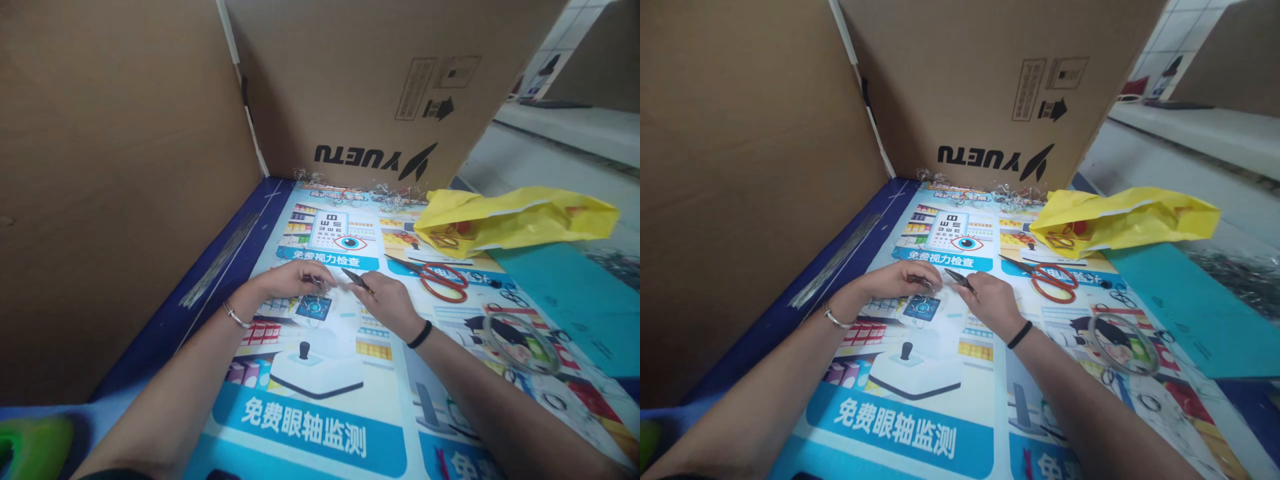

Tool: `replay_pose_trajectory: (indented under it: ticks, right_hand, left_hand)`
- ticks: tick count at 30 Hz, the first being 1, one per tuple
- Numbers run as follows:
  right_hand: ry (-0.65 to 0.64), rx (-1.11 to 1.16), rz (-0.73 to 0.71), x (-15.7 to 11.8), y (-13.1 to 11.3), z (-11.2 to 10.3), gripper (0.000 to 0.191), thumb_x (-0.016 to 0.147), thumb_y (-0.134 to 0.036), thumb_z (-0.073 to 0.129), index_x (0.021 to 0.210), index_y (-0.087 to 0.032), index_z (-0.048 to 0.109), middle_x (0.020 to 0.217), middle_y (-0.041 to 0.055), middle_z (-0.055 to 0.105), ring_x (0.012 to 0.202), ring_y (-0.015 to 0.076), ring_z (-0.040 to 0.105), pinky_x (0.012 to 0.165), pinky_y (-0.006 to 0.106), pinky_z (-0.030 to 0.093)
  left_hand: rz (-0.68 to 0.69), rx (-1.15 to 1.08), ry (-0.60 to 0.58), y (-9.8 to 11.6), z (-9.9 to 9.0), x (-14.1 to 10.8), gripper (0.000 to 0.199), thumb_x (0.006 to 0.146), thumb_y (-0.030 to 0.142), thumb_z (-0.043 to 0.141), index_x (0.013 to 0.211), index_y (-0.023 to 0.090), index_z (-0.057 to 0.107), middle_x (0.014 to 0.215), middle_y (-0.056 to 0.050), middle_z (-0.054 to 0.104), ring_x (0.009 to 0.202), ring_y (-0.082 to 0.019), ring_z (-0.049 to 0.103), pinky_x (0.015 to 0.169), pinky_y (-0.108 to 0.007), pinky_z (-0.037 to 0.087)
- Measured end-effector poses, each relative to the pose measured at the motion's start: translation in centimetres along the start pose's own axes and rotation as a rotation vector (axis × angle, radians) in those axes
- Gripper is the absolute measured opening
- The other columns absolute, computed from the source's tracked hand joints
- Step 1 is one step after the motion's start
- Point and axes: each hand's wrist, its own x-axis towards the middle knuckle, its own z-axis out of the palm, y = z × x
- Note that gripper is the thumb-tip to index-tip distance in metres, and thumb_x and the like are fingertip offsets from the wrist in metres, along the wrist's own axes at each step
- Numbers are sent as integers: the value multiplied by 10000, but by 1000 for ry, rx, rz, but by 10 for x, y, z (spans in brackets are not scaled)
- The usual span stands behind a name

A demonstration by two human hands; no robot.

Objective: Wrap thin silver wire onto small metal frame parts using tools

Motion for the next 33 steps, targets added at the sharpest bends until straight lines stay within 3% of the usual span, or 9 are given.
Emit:
replay_pose_trajectory:
  ticks: [5,9,14,18,21,26,33]
  right_hand:
    - [-16,-2,5,0,0,1,494,892,-541,293,709,-180,577,686,50,591,650,160,531,571,255,315]
    - [1,-2,-1,0,0,2,484,889,-541,307,698,-182,569,677,44,586,638,153,521,569,253,314]
    - [16,33,18,0,2,2,482,884,-553,307,689,-184,547,665,36,572,621,148,511,557,250,315]
    - [29,113,92,2,5,0,463,878,-554,322,658,-192,510,625,17,537,576,139,488,536,246,310]
    - [40,166,132,2,6,0,448,874,-547,338,632,-197,477,600,3,507,561,134,474,528,243,304]
    - [61,222,166,3,7,0,439,868,-542,356,615,-197,454,576,-7,480,535,127,453,507,239,290]
    - [86,250,162,3,9,4,441,862,-548,367,618,-193,462,574,-8,473,543,125,456,506,230,293]
  left_hand:
    - [21,-27,-67,2,-3,-1,293,735,101,606,969,262,679,1042,-59,657,926,-152,615,793,-297,501]
    - [12,-49,-37,-1,-4,-1,196,762,175,617,929,239,697,1008,-67,667,923,-162,616,820,-312,489]
    - [-27,92,147,-4,3,5,133,795,240,580,822,187,699,841,-51,681,805,-151,619,765,-284,481]
    - [-83,191,441,-2,15,13,129,798,226,560,801,173,677,816,-37,677,774,-151,612,724,-279,473]
    - [-46,237,582,1,23,17,106,790,213,571,780,171,668,780,-34,666,792,-158,598,752,-296,462]
    - [-60,248,743,11,30,18,125,809,217,538,777,172,651,784,-32,628,801,-158,569,742,-290,445]
    - [-78,260,790,18,40,18,137,813,197,514,769,172,641,778,-28,619,801,-156,565,741,-276,439]
